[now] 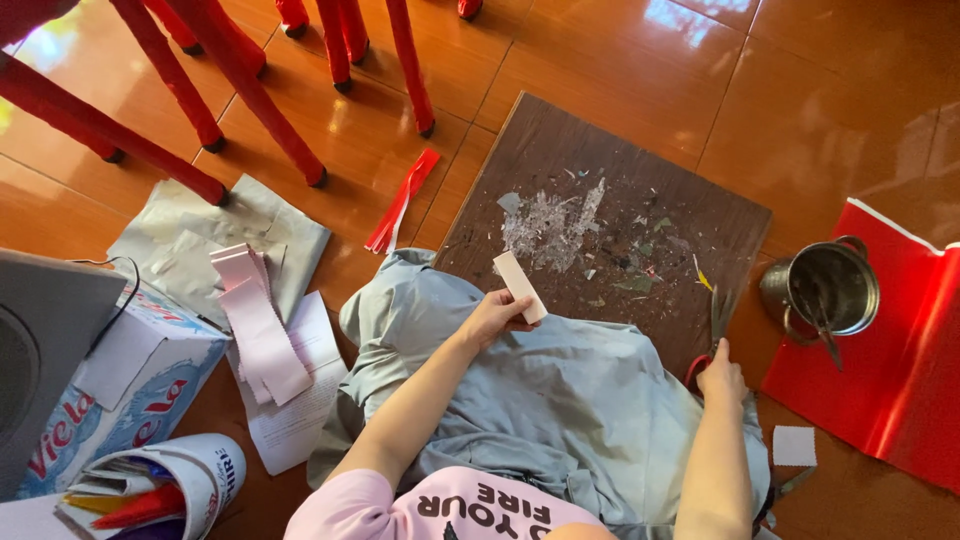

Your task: Cutting shapes out of a folded piece of paper using scissors.

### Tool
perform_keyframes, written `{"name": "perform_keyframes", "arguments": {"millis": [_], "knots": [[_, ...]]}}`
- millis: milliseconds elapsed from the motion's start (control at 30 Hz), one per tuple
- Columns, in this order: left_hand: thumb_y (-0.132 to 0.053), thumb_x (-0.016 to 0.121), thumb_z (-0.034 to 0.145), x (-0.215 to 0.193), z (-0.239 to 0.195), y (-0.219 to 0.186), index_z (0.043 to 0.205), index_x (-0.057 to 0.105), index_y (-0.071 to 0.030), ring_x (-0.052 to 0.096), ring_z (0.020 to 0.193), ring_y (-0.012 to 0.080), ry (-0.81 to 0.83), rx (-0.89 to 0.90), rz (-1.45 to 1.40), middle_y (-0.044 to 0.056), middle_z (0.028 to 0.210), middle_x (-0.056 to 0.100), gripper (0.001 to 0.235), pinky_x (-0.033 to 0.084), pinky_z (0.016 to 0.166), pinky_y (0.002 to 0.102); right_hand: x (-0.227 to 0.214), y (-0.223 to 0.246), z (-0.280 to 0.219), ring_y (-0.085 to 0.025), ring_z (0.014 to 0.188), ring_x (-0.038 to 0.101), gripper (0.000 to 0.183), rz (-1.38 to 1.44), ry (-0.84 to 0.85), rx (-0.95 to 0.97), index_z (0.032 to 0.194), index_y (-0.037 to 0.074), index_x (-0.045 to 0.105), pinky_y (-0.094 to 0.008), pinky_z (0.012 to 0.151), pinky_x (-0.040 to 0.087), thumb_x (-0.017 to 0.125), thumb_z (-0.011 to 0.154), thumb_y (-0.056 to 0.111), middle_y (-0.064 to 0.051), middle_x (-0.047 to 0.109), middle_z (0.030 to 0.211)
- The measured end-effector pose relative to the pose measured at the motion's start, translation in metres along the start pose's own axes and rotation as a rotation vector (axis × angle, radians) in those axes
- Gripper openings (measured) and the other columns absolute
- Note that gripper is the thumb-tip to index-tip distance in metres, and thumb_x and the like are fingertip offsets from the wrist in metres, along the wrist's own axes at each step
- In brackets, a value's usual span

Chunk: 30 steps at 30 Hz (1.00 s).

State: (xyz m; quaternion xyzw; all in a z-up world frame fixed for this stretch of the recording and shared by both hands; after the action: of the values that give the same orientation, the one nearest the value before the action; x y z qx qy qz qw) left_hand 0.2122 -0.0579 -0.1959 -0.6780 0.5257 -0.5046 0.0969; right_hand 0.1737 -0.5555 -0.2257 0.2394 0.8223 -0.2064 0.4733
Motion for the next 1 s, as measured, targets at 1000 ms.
{"name": "perform_keyframes", "arguments": {"millis": [1000], "knots": [[-0.032,0.064,0.107,0.127,-0.167,-0.137,0.154,0.049,-0.008,0.069,0.101,0.0147,0.278,0.339,0.16,0.011,0.12,0.074,0.054,0.058,0.08,0.03,-0.147,0.202,-0.383,-0.04,0.107,0.064,0.036,0.548,-0.464,-1.101,0.126,0.004,0.067,-0.045,0.093,0.054,0.073,0.092,0.014,-0.016,0.064,0.123]]}}
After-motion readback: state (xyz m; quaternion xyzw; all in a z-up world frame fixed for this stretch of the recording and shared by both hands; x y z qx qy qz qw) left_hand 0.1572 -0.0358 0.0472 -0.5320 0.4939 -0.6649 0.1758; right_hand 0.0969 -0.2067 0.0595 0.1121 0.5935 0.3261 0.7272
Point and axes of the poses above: each hand's wrist, its own z-axis towards the middle knuckle, its own x-axis out of the palm, y = z × x, the point moved 10 cm from there along z, towards the middle knuckle
